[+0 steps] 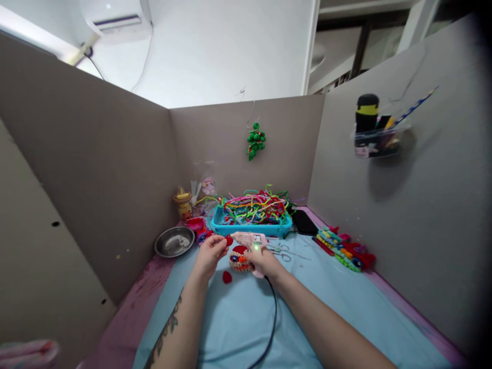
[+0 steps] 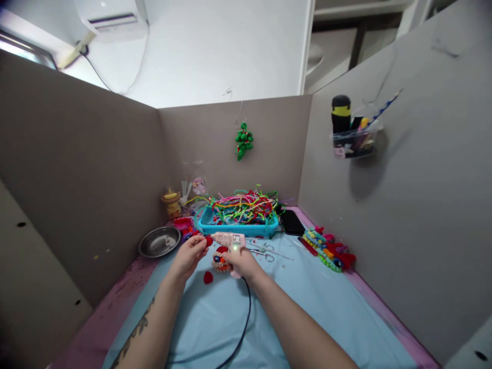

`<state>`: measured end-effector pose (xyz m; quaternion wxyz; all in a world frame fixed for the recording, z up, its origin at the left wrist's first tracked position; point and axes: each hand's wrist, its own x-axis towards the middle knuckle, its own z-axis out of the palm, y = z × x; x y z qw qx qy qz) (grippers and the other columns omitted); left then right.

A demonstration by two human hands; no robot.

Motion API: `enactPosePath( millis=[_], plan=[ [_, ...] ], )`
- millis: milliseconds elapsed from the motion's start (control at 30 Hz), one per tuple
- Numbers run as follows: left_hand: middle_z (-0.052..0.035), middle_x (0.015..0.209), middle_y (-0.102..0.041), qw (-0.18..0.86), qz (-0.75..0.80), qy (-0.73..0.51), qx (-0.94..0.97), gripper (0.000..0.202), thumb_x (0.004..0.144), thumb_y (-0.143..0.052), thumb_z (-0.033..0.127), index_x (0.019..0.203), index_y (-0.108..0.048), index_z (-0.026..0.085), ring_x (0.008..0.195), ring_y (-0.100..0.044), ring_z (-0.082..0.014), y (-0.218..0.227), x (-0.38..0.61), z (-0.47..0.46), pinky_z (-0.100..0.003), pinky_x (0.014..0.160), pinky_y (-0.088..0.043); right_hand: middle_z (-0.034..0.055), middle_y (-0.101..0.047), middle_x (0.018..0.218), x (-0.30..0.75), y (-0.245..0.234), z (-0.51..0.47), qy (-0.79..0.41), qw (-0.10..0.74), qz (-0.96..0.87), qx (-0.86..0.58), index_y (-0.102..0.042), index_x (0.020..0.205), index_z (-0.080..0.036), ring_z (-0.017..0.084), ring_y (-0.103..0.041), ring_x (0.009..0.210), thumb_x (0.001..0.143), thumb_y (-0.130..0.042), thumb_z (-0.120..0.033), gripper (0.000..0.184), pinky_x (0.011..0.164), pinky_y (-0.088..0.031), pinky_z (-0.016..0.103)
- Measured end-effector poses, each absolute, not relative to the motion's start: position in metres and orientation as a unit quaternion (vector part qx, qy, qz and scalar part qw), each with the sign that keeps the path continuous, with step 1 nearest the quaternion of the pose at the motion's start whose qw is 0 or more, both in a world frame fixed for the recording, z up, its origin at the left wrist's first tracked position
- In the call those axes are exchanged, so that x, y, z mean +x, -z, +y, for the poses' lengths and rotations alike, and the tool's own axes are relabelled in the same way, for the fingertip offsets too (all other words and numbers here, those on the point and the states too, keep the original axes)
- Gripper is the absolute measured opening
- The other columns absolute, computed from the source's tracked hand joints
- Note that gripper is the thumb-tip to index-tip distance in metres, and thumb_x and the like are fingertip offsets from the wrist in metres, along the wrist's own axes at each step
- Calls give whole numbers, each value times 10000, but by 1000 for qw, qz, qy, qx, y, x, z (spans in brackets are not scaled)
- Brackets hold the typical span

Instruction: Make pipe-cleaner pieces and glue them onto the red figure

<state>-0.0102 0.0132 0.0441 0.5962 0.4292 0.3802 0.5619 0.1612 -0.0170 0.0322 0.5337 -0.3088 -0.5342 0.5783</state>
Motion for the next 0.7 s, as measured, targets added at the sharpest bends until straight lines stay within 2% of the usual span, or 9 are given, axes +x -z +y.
enactPosePath(
  millis=[100,233,400,467,600,700],
  plan=[
    [17,599,-608,595,382,-556,437,352,502,-809,325,714,-599,139,531,-558,-81,-44,-10,13,-201,568,-432,76,-662,1018,162,-30,-16,-575,531,-533,-322,-581,1167,-183,168,-618,718,652,-678,-335,545,580,-489,259],
    [13,611,-616,598,384,-552,436,341,510,-808,312,723,-607,137,534,-556,-78,-44,-11,13,-197,566,-433,55,-678,862,163,-30,-16,-564,532,-529,-346,-588,1144,-172,142,-584,598,659,-676,-358,527,523,-469,251],
    [-14,697,-655,603,382,-551,431,358,545,-795,287,825,-629,138,555,-561,-75,-42,-12,14,-191,567,-435,52,-666,882,166,-30,-16,-562,567,-504,-330,-590,1118,-182,168,-605,715,638,-716,-391,539,621,-492,274],
    [-20,704,-660,603,379,-556,429,368,542,-797,282,837,-634,134,557,-564,-75,-43,-12,15,-193,572,-438,36,-661,815,167,-28,-15,-572,576,-482,-328,-587,1102,-176,148,-595,659,635,-724,-412,541,593,-482,257],
    [-9,679,-657,598,371,-568,427,373,533,-799,286,834,-635,137,535,-559,-68,-43,-12,14,-196,574,-443,-3,-607,599,167,-23,-15,-608,586,-426,-326,-618,894,-132,103,-529,484,584,-752,-476,482,476,-427,218],
    [5,660,-648,587,362,-586,425,370,541,-796,285,837,-623,144,526,-556,-62,-43,-12,15,-190,570,-445,15,-621,610,164,-28,-20,-638,604,-369,-305,-614,803,-136,110,-546,491,582,-745,-513,457,466,-430,217]
  ],
)
